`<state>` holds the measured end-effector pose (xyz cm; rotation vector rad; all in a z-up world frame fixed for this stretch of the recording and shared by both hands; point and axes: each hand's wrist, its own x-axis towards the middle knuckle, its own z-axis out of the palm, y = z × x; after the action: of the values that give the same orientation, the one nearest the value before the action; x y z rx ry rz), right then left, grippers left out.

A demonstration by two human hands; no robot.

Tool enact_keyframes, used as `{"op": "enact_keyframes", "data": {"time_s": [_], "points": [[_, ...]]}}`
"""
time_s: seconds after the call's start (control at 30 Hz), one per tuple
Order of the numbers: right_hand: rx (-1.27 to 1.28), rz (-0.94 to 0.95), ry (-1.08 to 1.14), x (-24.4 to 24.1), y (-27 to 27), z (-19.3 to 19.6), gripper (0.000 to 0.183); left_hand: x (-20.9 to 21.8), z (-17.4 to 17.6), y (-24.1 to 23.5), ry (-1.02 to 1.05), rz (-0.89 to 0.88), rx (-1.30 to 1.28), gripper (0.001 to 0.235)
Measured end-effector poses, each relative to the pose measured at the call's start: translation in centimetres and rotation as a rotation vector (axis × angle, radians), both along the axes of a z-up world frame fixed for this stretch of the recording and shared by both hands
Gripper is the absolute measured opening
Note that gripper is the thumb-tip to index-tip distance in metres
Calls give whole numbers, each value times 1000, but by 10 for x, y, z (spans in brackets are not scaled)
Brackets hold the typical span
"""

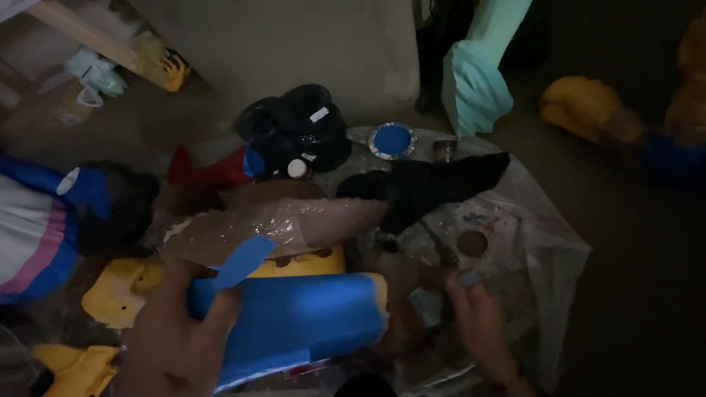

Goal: Painting 3D-printed prop components with a brush.

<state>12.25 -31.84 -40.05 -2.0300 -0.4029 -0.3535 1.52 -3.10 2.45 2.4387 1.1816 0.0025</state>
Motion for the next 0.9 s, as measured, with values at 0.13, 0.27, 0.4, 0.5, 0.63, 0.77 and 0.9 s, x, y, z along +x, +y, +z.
{"op": "enact_keyframes", "data": {"time_s": [0.13,0.27,0.4,0.5,0.63,0.77,0.9], "points": [[-298,11,5,26,-16,31,23,5,11,-10,42,4,-47,63],[113,170,253,3,12,108,38,7,8,-13,48,-11,-16,59],[23,255,321,29,2,38,43,6,12,-22,10,-39,26,55],[-500,107,48,50,-14,45,39,9,12,-25,17,-91,85,53],[-77,205,20,59,12,52,23,14,10,-28,51,-93,24,55],[-99,136,8,86,15,106,29,6,7,-33,16,-131,51,56],[-179,57,67,99,7,156,37,12,8,-35,51,-125,72,60]]}}
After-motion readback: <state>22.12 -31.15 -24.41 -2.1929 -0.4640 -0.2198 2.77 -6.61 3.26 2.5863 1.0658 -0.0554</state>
